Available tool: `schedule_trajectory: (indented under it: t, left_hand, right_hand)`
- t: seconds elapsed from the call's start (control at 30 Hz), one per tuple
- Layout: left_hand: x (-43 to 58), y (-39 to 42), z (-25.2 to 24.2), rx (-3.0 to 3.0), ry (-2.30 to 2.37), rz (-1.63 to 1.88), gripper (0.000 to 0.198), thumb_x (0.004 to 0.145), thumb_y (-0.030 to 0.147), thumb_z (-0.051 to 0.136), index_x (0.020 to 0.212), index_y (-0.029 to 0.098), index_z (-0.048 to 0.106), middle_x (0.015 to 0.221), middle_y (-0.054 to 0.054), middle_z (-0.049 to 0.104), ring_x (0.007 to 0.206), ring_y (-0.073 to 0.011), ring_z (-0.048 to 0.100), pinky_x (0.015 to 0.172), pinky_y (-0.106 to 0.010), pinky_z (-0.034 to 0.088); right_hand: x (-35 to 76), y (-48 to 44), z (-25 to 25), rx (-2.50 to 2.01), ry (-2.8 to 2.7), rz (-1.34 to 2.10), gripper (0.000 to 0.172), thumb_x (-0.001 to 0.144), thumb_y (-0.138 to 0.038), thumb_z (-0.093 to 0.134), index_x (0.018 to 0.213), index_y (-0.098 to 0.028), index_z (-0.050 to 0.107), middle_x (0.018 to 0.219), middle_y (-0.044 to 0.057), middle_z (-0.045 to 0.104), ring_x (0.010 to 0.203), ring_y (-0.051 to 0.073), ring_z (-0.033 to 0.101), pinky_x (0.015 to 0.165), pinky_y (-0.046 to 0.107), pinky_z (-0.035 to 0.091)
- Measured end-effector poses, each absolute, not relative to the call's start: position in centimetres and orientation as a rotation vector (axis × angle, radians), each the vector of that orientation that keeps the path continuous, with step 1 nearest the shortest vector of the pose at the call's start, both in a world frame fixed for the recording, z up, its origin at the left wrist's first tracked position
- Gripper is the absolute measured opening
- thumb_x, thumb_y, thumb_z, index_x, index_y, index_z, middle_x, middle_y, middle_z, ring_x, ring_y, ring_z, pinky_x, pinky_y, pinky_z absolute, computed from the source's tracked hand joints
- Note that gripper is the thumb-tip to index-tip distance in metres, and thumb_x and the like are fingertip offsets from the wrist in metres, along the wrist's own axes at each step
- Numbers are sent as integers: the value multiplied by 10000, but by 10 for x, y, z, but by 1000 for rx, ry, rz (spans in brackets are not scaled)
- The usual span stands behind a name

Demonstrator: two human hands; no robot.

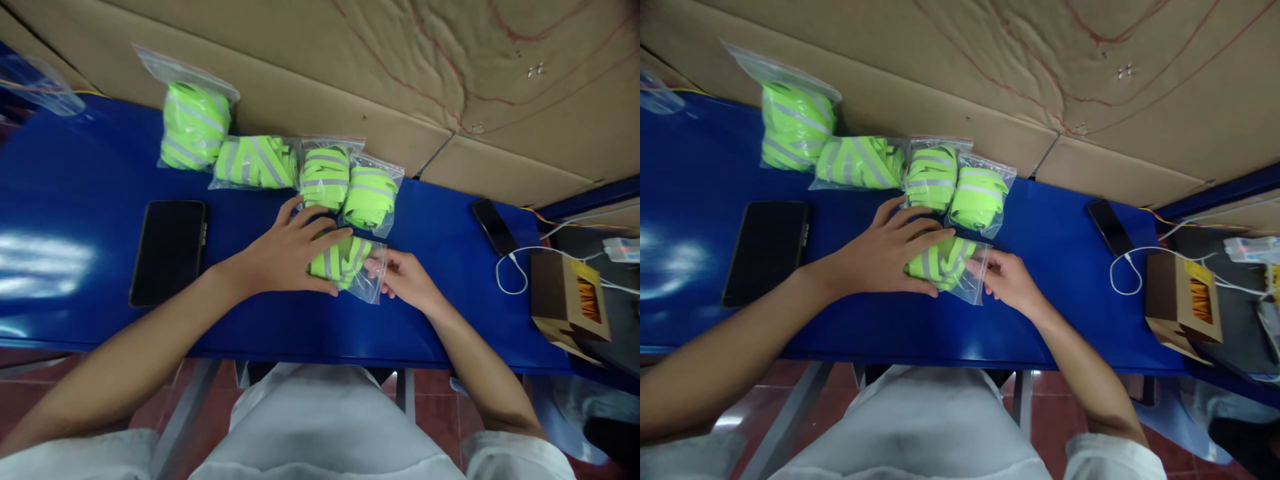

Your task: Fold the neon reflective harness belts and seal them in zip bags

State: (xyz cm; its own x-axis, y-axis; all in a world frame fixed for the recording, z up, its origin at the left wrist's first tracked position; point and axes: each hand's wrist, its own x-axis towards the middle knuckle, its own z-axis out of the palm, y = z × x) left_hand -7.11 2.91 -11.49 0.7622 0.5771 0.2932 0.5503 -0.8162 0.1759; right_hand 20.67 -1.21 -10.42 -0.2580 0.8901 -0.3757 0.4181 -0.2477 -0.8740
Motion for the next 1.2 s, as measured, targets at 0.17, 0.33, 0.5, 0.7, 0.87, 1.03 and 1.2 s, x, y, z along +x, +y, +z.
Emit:
schedule_trajectory:
  t: [0.17,0.33,0.5,0.7,0.87,1.03,1.2]
  left_hand:
    - [-58,19,-118,2899,864,571,961,873,827,614,1543,148,496,1350,-194,653,1259,-365,594,1135,-551,376]
    - [-53,16,-123,2913,888,650,951,902,824,567,1576,162,461,1367,-206,634,1248,-363,598,1060,-510,420]
    - [-52,14,-119,2925,944,626,1084,818,841,668,1633,191,369,1445,-228,580,1328,-391,563,1066,-502,414]
    - [-49,8,-118,2950,998,520,949,904,554,772,1668,246,302,1425,-176,604,1274,-346,602,995,-437,437]
    - [-47,7,-122,3024,876,608,842,945,509,713,1658,291,320,1414,-166,601,1198,-323,623,967,-432,430]
    - [-46,2,-118,3093,811,636,808,962,471,687,1658,338,299,1414,-155,601,1156,-299,629,943,-420,424]
    - [-46,3,-114,3147,769,665,775,975,466,690,1647,376,314,1407,-129,626,1142,-280,650,948,-415,448]
  right_hand:
    - [201,-15,-99,-1445,-1552,1675,457,815,-619,819,859,-177,713,618,-32,602,500,103,535,467,232,447]
    - [202,-15,-105,-1360,-1606,1445,387,796,-462,886,1093,-231,795,1054,25,774,917,188,708,840,313,576]
    - [204,-12,-106,-1344,-1637,1217,364,759,-397,909,1060,-229,793,1091,39,768,963,217,711,864,343,586]
    - [202,-13,-107,-1290,-1675,1509,418,799,-383,881,1155,-202,757,1094,48,797,922,210,741,851,333,604]
    - [195,-15,-109,-1243,-1658,1560,360,834,-340,821,1147,-179,741,1098,50,784,956,214,737,870,329,597]
    - [193,-13,-107,-1246,-1731,1440,201,802,-306,779,934,-165,724,899,17,746,823,180,682,769,286,569]
    - [184,-16,-106,-1335,-1652,1436,234,711,-322,835,816,-164,699,774,-4,692,718,153,616,642,251,508]
